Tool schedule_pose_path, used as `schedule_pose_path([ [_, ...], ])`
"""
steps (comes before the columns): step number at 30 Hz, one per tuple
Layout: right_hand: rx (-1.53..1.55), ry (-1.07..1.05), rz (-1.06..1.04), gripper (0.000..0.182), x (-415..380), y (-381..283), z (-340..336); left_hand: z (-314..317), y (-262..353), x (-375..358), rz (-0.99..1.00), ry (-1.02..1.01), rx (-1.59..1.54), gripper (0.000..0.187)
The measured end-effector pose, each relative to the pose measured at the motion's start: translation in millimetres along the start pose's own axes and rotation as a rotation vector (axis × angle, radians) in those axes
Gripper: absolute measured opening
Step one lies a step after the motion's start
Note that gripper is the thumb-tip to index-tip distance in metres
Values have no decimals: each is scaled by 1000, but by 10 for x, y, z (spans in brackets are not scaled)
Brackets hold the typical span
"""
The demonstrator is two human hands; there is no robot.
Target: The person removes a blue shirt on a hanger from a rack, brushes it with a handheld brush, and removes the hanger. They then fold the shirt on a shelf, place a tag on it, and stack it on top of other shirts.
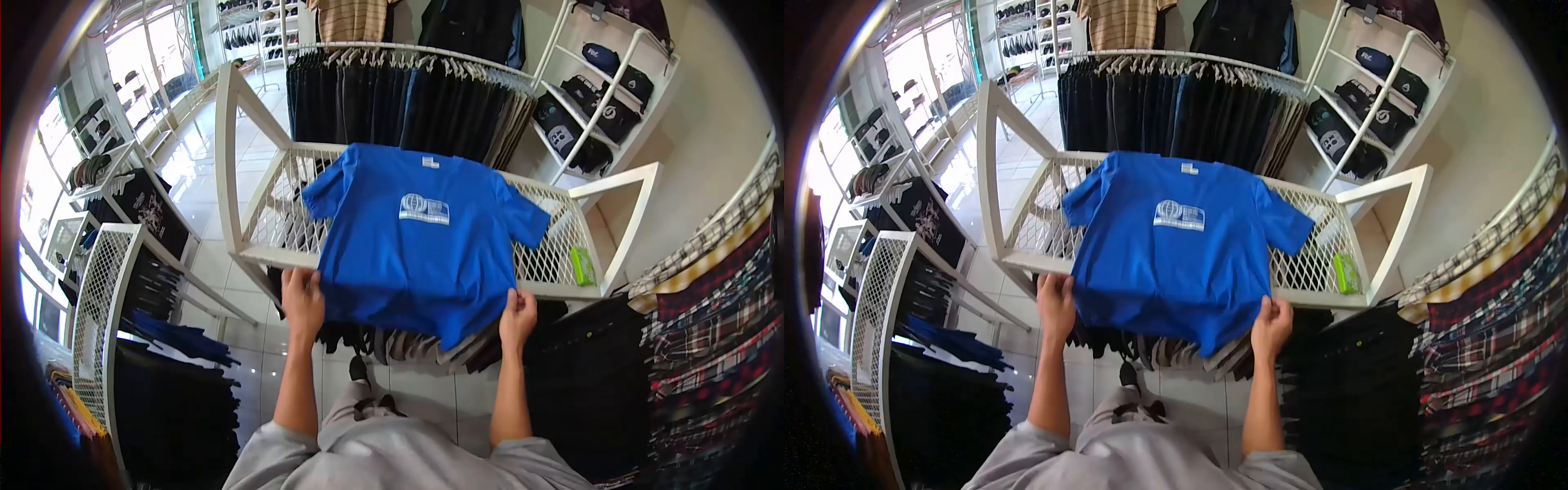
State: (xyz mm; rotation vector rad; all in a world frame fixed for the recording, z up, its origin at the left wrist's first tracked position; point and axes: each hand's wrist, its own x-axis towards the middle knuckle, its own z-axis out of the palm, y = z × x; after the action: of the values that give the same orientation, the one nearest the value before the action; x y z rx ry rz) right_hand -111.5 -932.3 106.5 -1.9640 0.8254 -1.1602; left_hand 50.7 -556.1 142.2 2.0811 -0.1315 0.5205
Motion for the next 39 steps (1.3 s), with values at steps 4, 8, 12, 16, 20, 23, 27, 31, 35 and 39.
schedule_pose_path([
  [4, -10, -31, 116, 17, -35, -80, -131, -194, 21, -11, -157, -81, -116, 15],
  [8, 21, 20, 46, 16, 268, -421, 26, -26, 463, 370, 4, -29, -91, 27],
  [12, 19, -59, -304, 15, 898, -687, 483, 447, 688, 1051, 203, -154, -65, 26],
  [16, 4, -209, -420, 13, 1560, -798, 1143, 1062, 750, 1698, 386, -334, -5, 27],
  [20, -59, -268, -447, 12, 2127, -682, 1779, 1518, 709, 2226, 456, -409, 107, 25],
  [23, -141, -268, -472, 13, 2405, -478, 2143, 1887, 462, 2592, 528, -382, 128, 23],
  [27, -409, -211, -459, 21, 2461, -158, 2407, 2172, 74, 2722, 491, -297, 264, 32],
  [31, -479, -110, -444, 30, 2440, -59, 2428, 2266, -26, 2696, 499, -205, 293, 42],
  [35, -558, -83, -432, 28, 2455, -57, 2439, 2243, 27, 2680, 486, -89, 336, 39],
  [39, -530, -78, -426, 21, 2459, -66, 2421, 2214, 58, 2677, 431, -103, 295, 20],
])
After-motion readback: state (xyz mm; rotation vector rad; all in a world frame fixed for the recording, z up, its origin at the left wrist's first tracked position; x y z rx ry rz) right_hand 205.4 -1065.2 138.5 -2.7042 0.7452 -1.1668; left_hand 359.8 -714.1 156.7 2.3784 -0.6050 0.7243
